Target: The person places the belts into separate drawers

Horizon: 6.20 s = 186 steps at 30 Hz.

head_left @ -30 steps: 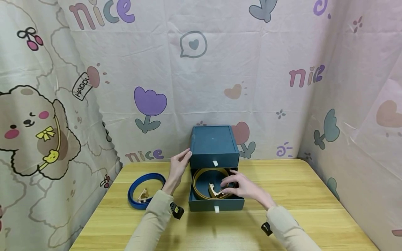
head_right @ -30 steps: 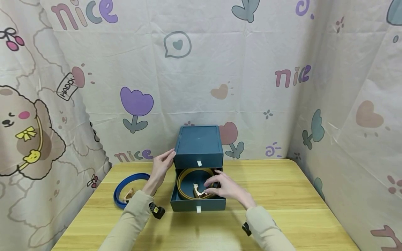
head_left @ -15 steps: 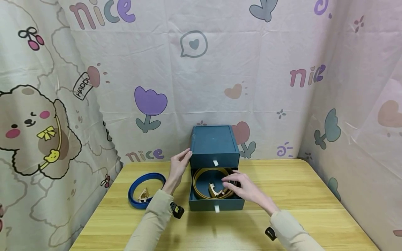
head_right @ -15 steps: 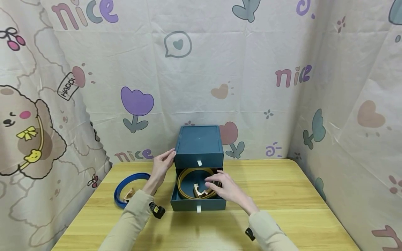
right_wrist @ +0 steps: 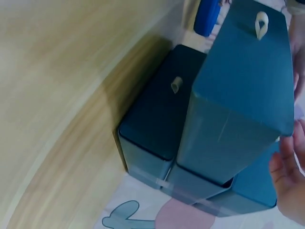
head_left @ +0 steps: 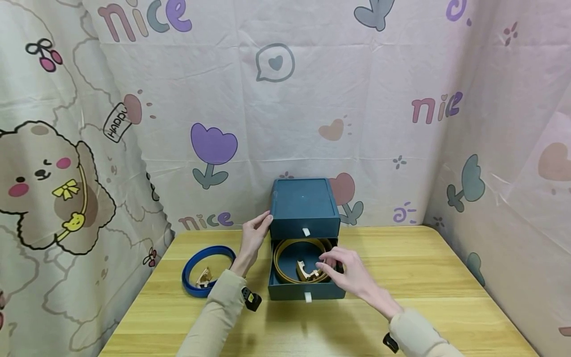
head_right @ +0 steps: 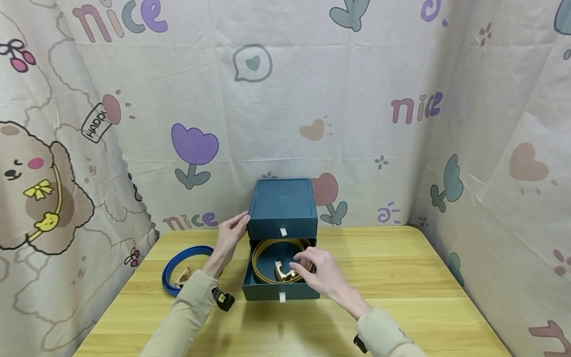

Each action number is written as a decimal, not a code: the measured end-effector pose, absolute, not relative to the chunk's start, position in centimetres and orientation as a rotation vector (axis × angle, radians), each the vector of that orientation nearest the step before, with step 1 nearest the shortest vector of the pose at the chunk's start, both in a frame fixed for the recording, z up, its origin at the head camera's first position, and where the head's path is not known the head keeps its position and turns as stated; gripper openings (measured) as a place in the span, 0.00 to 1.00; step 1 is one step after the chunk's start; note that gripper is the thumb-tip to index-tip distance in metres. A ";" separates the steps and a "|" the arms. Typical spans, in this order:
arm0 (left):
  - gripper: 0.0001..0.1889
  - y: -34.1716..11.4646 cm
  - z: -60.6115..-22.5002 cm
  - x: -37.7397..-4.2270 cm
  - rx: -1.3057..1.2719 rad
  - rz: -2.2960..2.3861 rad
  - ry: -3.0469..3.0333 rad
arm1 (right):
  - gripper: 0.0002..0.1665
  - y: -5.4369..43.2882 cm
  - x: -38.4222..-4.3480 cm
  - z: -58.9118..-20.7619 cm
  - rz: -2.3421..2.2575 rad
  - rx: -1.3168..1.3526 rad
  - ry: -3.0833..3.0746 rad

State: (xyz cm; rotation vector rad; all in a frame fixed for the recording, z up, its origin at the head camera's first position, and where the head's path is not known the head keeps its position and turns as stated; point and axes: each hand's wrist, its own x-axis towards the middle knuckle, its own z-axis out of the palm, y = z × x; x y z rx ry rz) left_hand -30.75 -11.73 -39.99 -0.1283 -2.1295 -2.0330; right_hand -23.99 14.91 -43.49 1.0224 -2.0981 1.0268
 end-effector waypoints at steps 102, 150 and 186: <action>0.24 -11.7 -40.0 -30.7 -0.121 -2.084 -2.102 | 0.09 11.2 -21.4 -48.2 0.881 0.958 -2.176; 0.24 -11.6 -39.7 -30.3 -0.127 -2.078 -2.118 | 0.08 10.4 -23.9 -48.3 0.935 0.733 -2.243; 0.24 -11.7 -39.9 -30.4 -0.119 -2.070 -2.107 | 0.10 9.7 -25.6 -48.6 0.968 0.612 -2.213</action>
